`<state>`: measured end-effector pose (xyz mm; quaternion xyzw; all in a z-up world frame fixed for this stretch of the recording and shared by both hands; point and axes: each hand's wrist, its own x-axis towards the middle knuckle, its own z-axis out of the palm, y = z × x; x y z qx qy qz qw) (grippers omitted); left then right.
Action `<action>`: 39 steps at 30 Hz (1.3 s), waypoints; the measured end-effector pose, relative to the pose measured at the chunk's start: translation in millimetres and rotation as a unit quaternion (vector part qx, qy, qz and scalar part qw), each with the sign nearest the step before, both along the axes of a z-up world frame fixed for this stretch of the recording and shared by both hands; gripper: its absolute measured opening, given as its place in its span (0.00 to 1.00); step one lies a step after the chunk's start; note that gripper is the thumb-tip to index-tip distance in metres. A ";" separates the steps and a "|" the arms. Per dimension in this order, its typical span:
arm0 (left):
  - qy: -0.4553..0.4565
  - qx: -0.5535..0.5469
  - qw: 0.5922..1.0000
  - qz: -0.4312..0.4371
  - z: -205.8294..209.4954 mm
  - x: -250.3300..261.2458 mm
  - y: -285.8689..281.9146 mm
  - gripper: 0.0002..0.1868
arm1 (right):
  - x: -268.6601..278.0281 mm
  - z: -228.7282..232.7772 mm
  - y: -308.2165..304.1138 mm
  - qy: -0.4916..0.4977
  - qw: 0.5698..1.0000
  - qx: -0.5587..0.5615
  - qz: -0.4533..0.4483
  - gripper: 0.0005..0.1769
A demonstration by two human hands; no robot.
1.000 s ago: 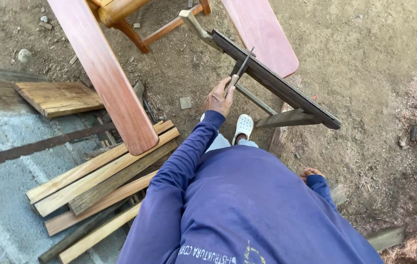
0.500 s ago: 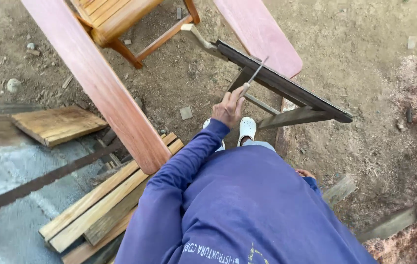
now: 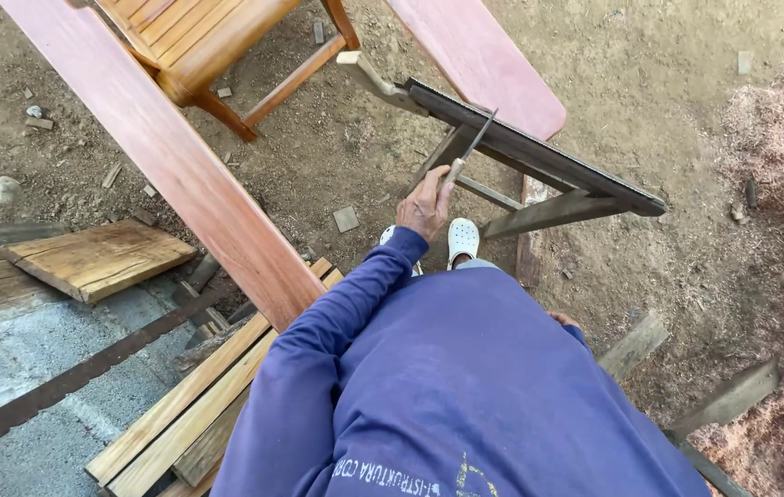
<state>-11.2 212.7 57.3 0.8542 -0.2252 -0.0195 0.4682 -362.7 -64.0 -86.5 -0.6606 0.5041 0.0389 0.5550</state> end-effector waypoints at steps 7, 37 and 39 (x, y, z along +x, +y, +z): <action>0.050 0.018 0.998 -0.017 15.6 -3.3 9.6 0.18 | 24.7 59.5 23.1 -0.016 0.999 -0.038 -0.016 0.10; 0.062 0.156 0.985 -0.024 0.4 13.9 -9.2 0.22 | 356.2 74.2 -73.6 -0.219 0.861 -0.282 0.362 0.08; 0.050 0.162 0.985 -0.016 2.2 16.0 -11.7 0.22 | 395.4 55.4 -70.9 -0.215 0.849 -0.313 0.368 0.09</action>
